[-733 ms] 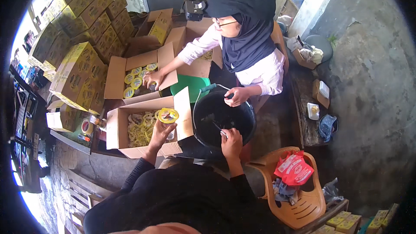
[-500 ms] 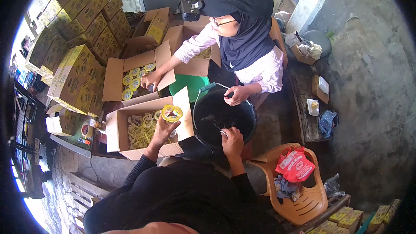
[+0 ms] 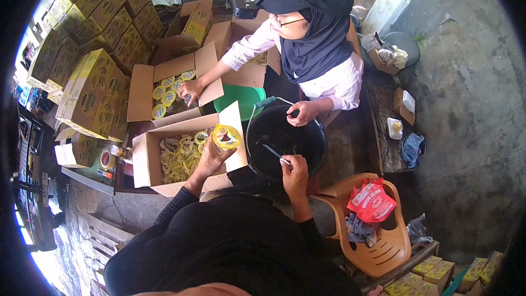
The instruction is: The person sorts small yellow containers from a large cardboard box by hand, removing a plastic film or ring from one and placing the items into a black bucket.
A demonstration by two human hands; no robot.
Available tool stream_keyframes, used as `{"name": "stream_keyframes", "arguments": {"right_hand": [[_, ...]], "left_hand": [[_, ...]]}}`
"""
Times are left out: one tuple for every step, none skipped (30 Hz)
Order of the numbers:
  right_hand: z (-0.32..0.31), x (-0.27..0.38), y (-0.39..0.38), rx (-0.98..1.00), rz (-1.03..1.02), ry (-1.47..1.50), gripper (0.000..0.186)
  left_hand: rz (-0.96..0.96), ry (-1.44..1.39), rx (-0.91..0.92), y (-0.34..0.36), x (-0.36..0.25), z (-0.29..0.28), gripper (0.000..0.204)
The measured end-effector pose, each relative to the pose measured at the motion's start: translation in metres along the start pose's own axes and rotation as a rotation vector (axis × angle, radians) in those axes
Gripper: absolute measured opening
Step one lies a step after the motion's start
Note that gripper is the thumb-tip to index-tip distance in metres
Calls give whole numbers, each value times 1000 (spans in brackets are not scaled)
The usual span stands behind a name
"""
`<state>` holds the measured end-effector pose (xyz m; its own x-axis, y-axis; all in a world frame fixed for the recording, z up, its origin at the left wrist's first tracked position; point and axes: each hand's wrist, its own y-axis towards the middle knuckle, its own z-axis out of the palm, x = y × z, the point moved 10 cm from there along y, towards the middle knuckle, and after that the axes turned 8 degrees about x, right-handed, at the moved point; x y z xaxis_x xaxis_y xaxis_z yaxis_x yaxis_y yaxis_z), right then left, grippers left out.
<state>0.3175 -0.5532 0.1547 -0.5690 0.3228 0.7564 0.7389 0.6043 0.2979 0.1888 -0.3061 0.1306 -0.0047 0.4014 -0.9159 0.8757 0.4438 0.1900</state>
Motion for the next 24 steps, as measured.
{"name": "stream_keyframes", "arguments": {"right_hand": [[-1, 5, -1, -14, -17, 8, 17], [-3, 11, -2, -27, -35, 17, 17], [-2, 19, -2, -31, -62, 30, 18], [-3, 28, -3, -36, -83, 42, 19], [-3, 35, -3, -39, -106, 55, 20], [-1, 45, -3, -27, -145, 2, 20], [2, 53, -4, -7, -183, -46, 21], [5, 62, -4, 15, -223, -94, 22], [10, 66, -3, 35, -236, -121, 23], [10, 67, -5, 50, -237, -141, 23], [14, 70, -3, 70, -256, -151, 24], [17, 73, -3, 90, -275, -161, 24], [21, 76, -3, 92, -304, -173, 25], [24, 78, -3, 114, -327, -194, 26], [27, 81, -3, 134, -349, -215, 26], [29, 84, -4, 151, -371, -237, 26], [30, 86, -3, 166, -392, -245, 26], [31, 88, -2, 180, -413, -254, 25], [33, 90, -1, 192, -433, -261, 25], [34, 91, 0, 204, -451, -265, 25], [34, 93, 1, 215, -468, -269, 25], [35, 95, 1, 225, -484, -272, 25], [35, 97, 2, 234, -497, -279, 24], [34, 101, 3, 242, -509, -286, 23]], "left_hand": [[-2, 30, 25, -2, -2, 4, 67], [-3, 31, 12, -4, -2, 5, 65], [-5, 32, -3, -6, -2, 7, 62], [-8, 30, -14, -8, -2, 11, 59], [-8, -4, -6, -10, -5, 14, 65], [9, 57, -18, -12, -3, 15, 68], [18, 117, -31, -17, -1, 16, 70], [25, 179, -45, -23, 1, 17, 72], [54, 296, -60, -31, 0, 19, 80], [-5, 230, -4, -25, -7, 22, 83], [-19, 239, 5, -26, -12, 20, 82], [-33, 248, 15, -29, -14, 20, 80], [4, 305, -43, -33, -21, 16, 77], [41, 362, -100, -39, -29, 14, 74], [79, 420, -155, -44, -35, 11, 71], [41, 394, -135, -44, -29, 10, 68], [4, 368, -114, -43, -23, 9, 66], [-32, 341, -91, -44, -18, 9, 64], [-12, 384, -104, -45, -20, 7, 63], [8, 427, -115, -47, -24, 5, 63], [29, 470, -124, -48, -27, 4, 63], [44, 506, -123, -48, -28, 3, 63], [60, 541, -121, -48, -29, 2, 63], [77, 576, -117, -47, -31, 1, 63]]}}
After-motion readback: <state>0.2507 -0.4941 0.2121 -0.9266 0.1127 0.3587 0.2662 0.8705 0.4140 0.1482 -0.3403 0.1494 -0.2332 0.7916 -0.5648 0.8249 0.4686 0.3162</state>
